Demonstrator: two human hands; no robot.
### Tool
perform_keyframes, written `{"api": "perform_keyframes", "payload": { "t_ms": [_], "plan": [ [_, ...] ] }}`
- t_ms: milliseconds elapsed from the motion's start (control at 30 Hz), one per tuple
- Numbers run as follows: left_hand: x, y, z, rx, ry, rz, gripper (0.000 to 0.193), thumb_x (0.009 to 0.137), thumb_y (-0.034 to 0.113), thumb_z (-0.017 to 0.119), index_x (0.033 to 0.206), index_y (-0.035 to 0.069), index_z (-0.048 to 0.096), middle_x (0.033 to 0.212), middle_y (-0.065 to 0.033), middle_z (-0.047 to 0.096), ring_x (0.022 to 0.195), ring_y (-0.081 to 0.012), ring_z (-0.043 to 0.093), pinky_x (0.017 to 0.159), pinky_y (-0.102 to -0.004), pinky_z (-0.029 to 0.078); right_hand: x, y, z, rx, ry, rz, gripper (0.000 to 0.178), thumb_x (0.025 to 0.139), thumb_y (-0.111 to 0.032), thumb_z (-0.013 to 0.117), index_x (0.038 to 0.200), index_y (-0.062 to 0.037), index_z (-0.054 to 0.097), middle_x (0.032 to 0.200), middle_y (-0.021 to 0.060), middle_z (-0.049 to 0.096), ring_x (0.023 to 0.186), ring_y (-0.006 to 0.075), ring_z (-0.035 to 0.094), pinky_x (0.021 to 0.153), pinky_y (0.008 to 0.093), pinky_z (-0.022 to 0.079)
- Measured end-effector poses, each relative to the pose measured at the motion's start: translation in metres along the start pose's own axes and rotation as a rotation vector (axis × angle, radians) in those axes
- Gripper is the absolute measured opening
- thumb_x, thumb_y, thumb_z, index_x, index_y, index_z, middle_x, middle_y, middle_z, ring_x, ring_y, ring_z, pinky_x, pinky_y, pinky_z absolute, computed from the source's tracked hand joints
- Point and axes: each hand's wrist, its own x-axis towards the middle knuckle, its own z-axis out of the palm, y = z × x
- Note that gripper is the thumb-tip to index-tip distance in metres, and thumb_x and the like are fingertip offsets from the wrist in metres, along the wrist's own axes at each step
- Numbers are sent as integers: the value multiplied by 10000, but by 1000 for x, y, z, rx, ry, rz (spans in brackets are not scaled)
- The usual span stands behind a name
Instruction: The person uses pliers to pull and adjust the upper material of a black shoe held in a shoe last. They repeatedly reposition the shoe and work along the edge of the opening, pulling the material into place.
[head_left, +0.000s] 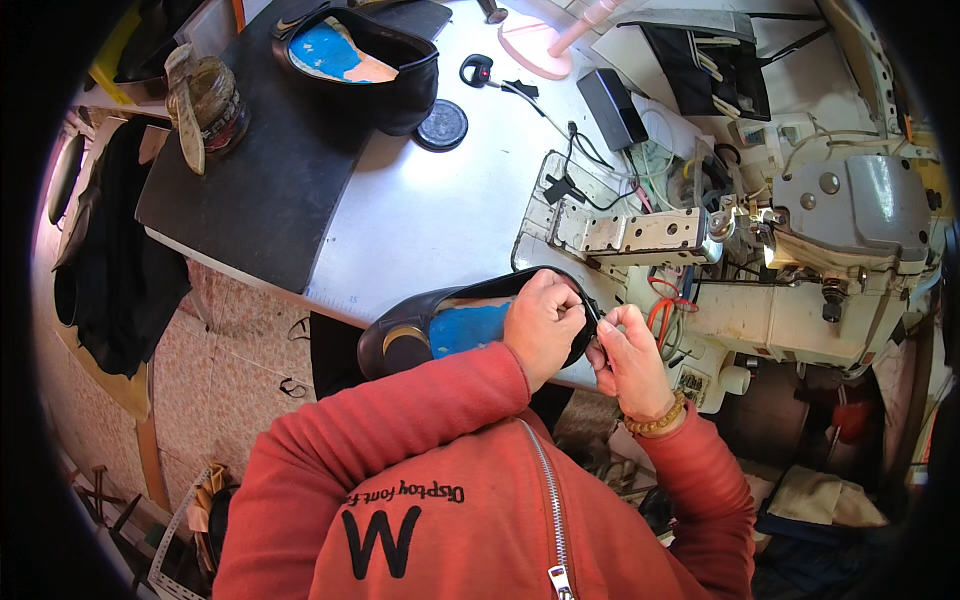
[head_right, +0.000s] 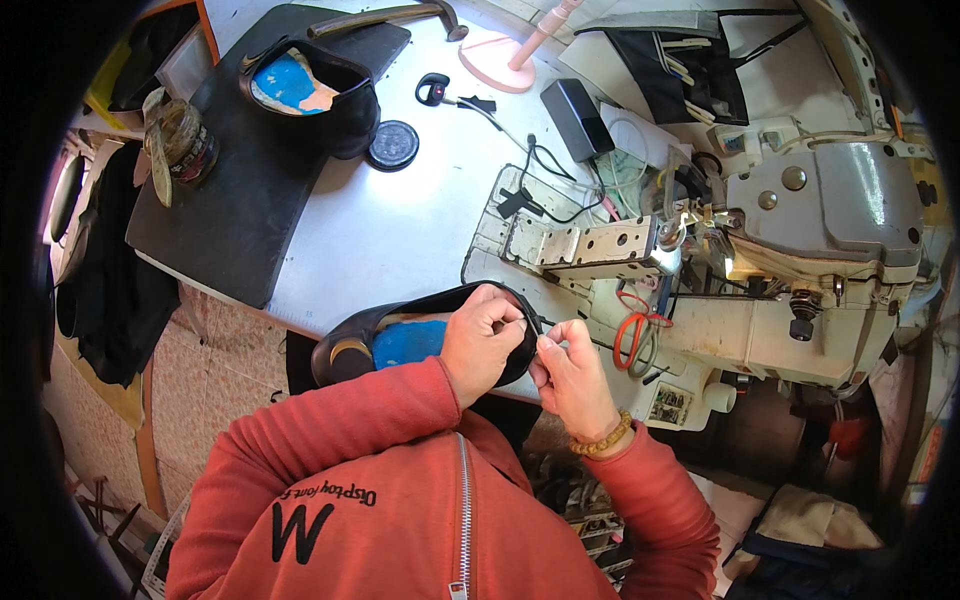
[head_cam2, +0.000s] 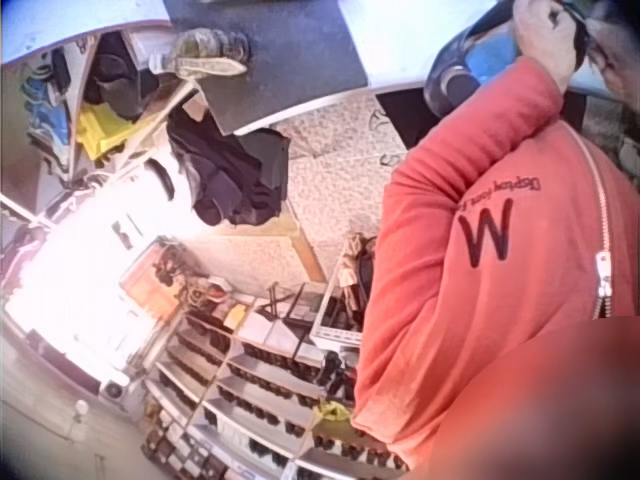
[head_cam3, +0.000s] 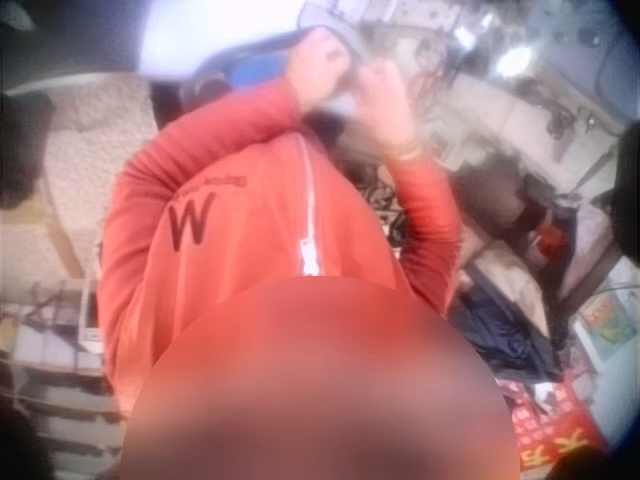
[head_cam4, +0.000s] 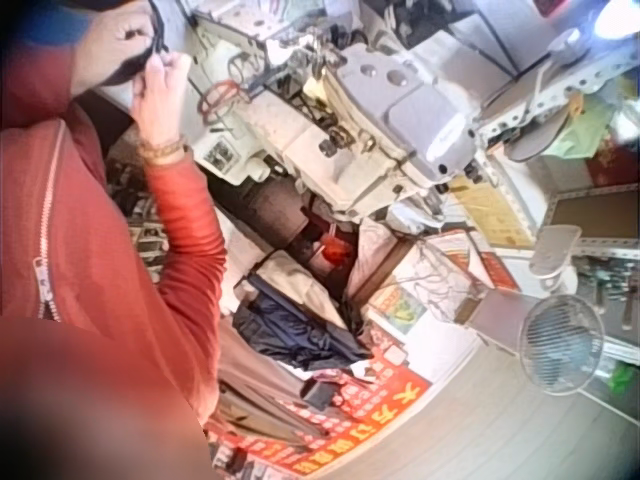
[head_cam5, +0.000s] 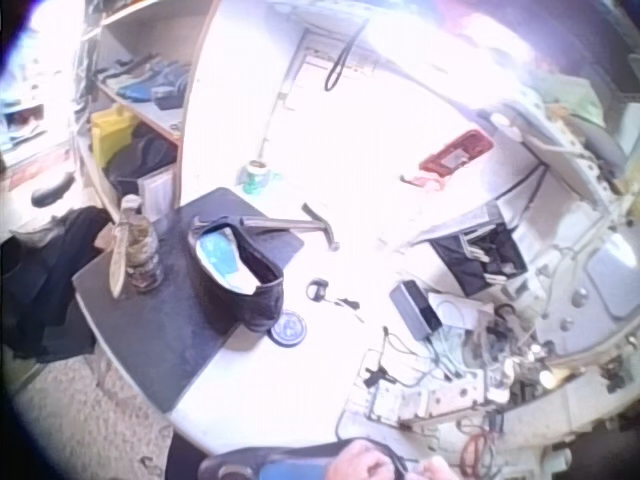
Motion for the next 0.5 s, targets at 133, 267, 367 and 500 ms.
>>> {"api": "perform_keyframes", "payload": {
  "t_ms": [133,267,367,500],
  "plan": [
    [0,1,2,-64,37,-26,57,724,37,596,685,-1,580,785,-102,554,691,-243,560,609,-316,449,-1,8,1,114,-6,-16,63,965,-186,411,944,-134,381,644,44,474,386,59,266,354,202,214],
    [-1,2,3,-86,32,-39,53,727,36,599,697,-6,586,781,-97,550,694,-229,560,615,-310,450,-2,12,0,172,-2,0,54,967,-189,403,948,-144,381,647,41,478,383,58,267,355,199,218],
    [-1,2,2,-75,11,-57,54,744,43,607,721,-6,596,795,-87,544,700,-198,545,622,-290,440,-2,14,2,156,-1,-28,52,967,-190,404,952,-146,380,650,37,478,381,58,266,358,197,219],
    [-1,2,-1,-70,-24,-72,56,772,51,620,763,-4,614,821,-68,534,709,-145,515,629,-257,418,-2,17,5,144,2,-82,54,967,-190,404,957,-145,376,652,35,478,385,55,269,360,192,219]
  ]
}}
